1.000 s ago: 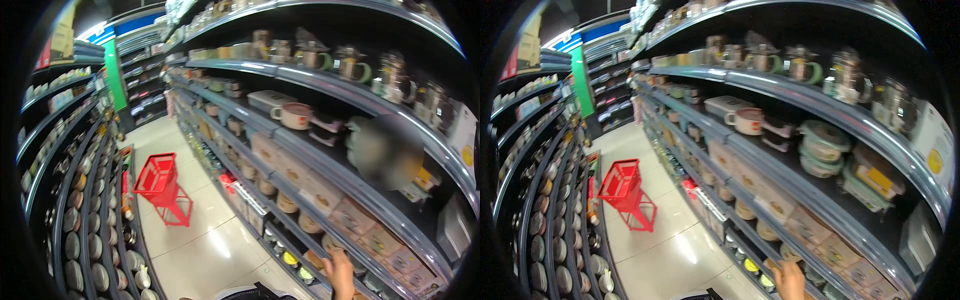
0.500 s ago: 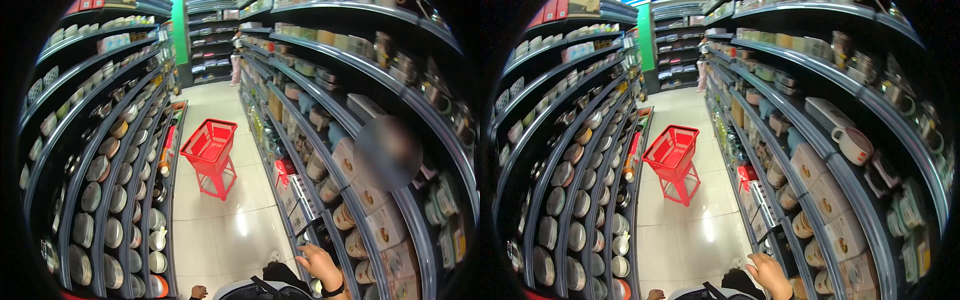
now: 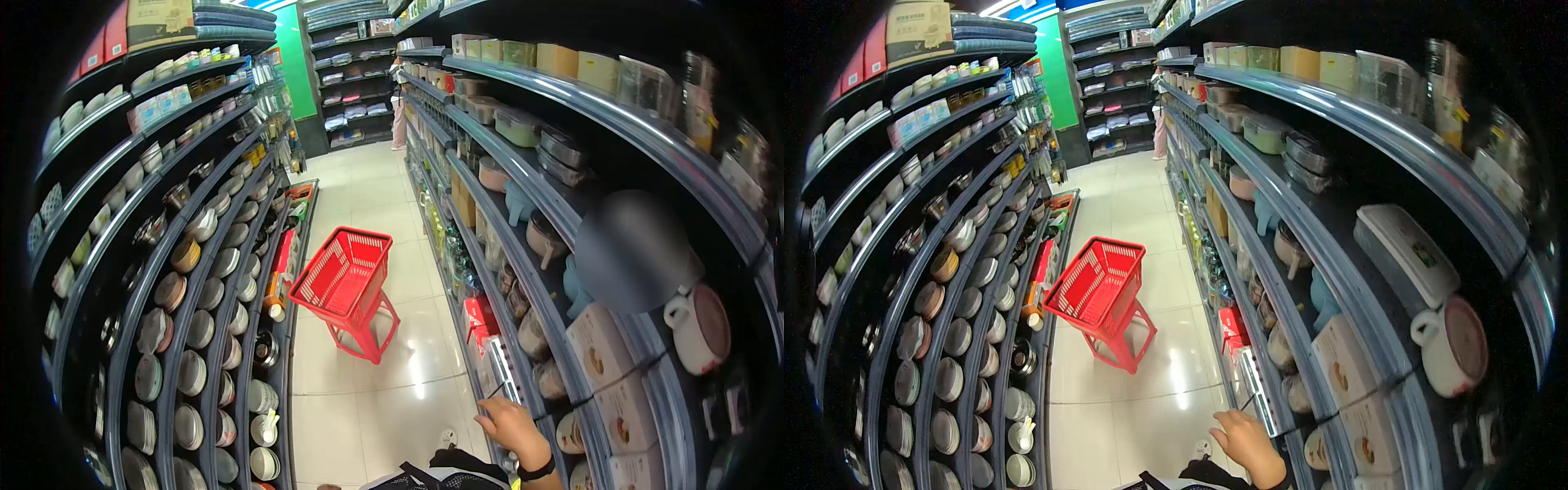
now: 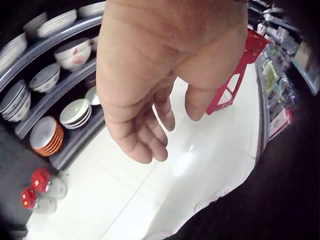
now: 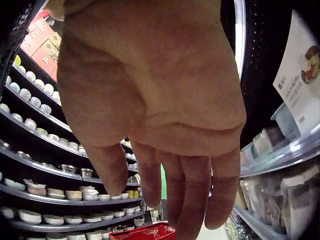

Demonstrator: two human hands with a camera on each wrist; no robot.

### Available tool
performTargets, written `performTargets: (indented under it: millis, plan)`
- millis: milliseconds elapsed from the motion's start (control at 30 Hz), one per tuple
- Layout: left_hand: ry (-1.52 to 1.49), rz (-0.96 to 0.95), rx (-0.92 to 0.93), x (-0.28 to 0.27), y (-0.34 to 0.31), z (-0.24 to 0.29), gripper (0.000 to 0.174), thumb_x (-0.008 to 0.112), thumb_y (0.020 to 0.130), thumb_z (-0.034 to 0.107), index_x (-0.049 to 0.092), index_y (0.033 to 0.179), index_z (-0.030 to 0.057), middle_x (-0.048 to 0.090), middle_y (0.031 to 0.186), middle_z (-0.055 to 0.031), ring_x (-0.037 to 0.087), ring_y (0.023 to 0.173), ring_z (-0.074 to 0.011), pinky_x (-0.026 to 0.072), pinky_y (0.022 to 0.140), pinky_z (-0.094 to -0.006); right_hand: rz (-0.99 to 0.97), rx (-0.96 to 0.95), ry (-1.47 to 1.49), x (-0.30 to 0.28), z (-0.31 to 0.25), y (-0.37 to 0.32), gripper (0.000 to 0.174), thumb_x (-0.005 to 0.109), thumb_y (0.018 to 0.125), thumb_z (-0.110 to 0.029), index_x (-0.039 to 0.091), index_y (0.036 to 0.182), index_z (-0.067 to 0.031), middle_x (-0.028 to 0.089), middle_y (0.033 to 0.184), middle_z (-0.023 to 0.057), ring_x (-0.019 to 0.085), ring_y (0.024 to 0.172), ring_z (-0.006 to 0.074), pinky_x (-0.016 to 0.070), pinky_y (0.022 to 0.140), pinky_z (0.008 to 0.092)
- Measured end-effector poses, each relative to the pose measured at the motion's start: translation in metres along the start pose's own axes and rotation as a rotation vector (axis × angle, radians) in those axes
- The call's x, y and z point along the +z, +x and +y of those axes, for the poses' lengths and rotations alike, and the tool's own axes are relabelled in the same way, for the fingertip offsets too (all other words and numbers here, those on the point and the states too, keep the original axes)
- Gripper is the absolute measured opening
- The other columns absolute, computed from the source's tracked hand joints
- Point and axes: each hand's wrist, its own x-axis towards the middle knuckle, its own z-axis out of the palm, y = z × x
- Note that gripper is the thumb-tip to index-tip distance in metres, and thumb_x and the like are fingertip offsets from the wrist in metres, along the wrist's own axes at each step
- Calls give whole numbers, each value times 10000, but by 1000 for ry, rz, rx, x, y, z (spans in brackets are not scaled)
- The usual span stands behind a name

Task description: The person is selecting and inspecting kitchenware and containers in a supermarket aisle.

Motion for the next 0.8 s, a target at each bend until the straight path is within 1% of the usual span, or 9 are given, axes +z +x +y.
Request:
performTargets:
  millis: [100, 133, 167, 267, 367, 500, 667, 767, 800]
  plan:
    - [-3, 19, 49, 7, 13, 46, 404, 643, 908, 279, 674, 1180, -18, 745, 1017, -199, 741, 811, -252, 591, 697, -385, 60, -45, 19, -14, 33, 45, 302, 704, 901, -266, 679, 1110, -49, 669, 976, 173, 658, 938, 394, 531, 820, 468]
    - [-26, 24, 112, 9, 34, 79, 336, 661, 896, 209, 691, 1120, -40, 747, 857, -168, 710, 623, -197, 559, 544, -330, 56, -35, -19, -20, 41, 59, 296, 703, 899, -260, 672, 1103, -48, 666, 967, 169, 658, 935, 393, 530, 813, 472]
    - [101, 91, 327, 19, 49, 99, 281, 637, 948, 203, 686, 1094, -32, 719, 829, -131, 667, 626, -161, 510, 526, -295, 44, -26, -55, -24, 49, 72, 290, 702, 896, -255, 665, 1096, -48, 663, 958, 164, 657, 933, 392, 528, 807, 477]
    - [156, 146, 481, 46, 70, 153, 364, 699, 905, 218, 678, 1163, -38, 733, 958, -132, 696, 814, -198, 560, 761, -338, 37, -51, -32, -32, 63, 96, 292, 709, 884, -235, 653, 1091, -38, 661, 965, 168, 647, 929, 395, 515, 806, 484]
    - [221, 156, 390, 52, 64, 194, 383, 725, 865, 268, 708, 1149, 11, 739, 1012, -182, 707, 989, -290, 555, 884, -377, 34, -38, -12, -40, 67, 110, 325, 721, 870, -224, 657, 1123, -29, 658, 978, 178, 638, 937, 402, 509, 825, 478]
    - [318, 95, 92, 40, 99, 175, 380, 742, 832, 291, 736, 1093, 16, 747, 1022, -196, 723, 972, -294, 567, 878, -385, -84, 117, -1, -34, 77, 114, 386, 723, 866, -223, 660, 1200, -38, 673, 1012, 178, 646, 964, 395, 512, 848, 475]
    - [261, 16, -34, 28, 136, 193, 375, 719, 820, 321, 761, 1052, 30, 754, 1052, -184, 717, 1004, -348, 561, 920, -415, 6, 254, 4, -26, 97, 128, 330, 749, 838, -213, 687, 1087, -5, 678, 994, 192, 657, 920, 404, 524, 809, 454]
    - [449, 78, 134, 24, 187, 237, 332, 697, 828, 279, 764, 1026, 21, 752, 1040, -197, 727, 977, -340, 571, 895, -420, -14, 396, -17, -23, 107, 150, 346, 757, 823, -209, 691, 1094, -4, 688, 1033, 208, 664, 969, 417, 533, 817, 462]
    - [487, 180, 250, 25, 207, 257, 273, 662, 852, 209, 754, 1013, 8, 747, 994, -220, 741, 897, -315, 585, 845, -407, -72, 421, -116, -22, 107, 161, 385, 745, 865, -149, 646, 1203, 5, 689, 1100, 180, 662, 1010, 332, 541, 860, 410]
